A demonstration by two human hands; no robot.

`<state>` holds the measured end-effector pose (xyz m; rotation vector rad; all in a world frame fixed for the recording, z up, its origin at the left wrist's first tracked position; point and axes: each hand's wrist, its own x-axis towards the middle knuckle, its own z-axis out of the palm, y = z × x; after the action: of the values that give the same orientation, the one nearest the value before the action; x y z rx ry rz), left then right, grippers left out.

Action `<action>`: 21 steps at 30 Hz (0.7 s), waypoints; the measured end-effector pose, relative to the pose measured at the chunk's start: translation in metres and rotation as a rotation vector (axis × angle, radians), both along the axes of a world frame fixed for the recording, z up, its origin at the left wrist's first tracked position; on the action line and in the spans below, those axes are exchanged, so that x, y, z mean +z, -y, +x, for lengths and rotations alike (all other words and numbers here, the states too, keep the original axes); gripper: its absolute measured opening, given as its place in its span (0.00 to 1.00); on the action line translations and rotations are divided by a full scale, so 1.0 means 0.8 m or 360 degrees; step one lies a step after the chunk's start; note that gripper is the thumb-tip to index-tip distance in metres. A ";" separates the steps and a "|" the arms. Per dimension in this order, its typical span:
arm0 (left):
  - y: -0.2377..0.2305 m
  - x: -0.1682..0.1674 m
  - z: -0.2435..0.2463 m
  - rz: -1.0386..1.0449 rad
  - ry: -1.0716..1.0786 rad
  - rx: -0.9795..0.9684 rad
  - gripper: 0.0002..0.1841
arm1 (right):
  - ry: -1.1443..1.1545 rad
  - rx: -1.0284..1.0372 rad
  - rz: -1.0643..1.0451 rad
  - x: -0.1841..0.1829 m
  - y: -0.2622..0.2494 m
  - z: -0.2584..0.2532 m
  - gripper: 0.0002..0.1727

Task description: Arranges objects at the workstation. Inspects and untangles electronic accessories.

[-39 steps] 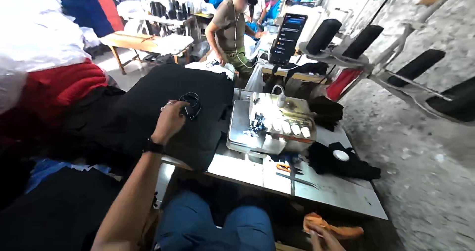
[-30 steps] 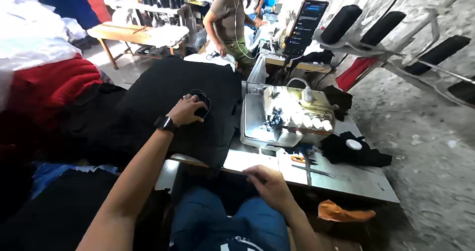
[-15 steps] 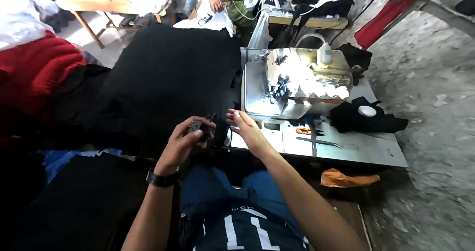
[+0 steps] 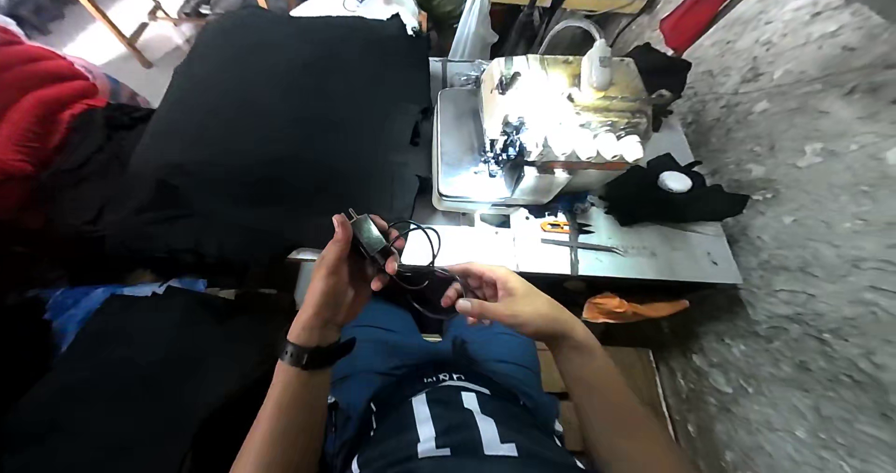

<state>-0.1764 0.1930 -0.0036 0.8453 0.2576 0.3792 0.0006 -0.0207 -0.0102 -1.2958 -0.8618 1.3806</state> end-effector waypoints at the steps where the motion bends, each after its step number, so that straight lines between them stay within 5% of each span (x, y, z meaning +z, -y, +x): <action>1: -0.002 0.000 0.002 0.0021 0.0013 -0.0013 0.33 | -0.0058 0.0031 0.0026 -0.004 0.012 0.006 0.30; 8: 0.006 0.001 0.009 0.0154 -0.0065 0.0023 0.32 | -0.0215 -0.0563 -0.0003 0.038 0.045 -0.003 0.07; 17: 0.041 0.003 0.021 0.0146 0.0104 -0.0106 0.32 | 0.0141 -0.0859 0.0222 0.018 0.000 -0.032 0.10; 21: 0.056 -0.005 0.026 0.0217 0.0153 -0.0061 0.31 | -0.0343 -0.1038 0.0284 0.007 -0.008 -0.046 0.19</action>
<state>-0.1558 0.1485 -0.0077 0.9616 0.1274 0.4038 -0.0365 -0.0146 -0.0043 -1.1249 -0.3513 0.8783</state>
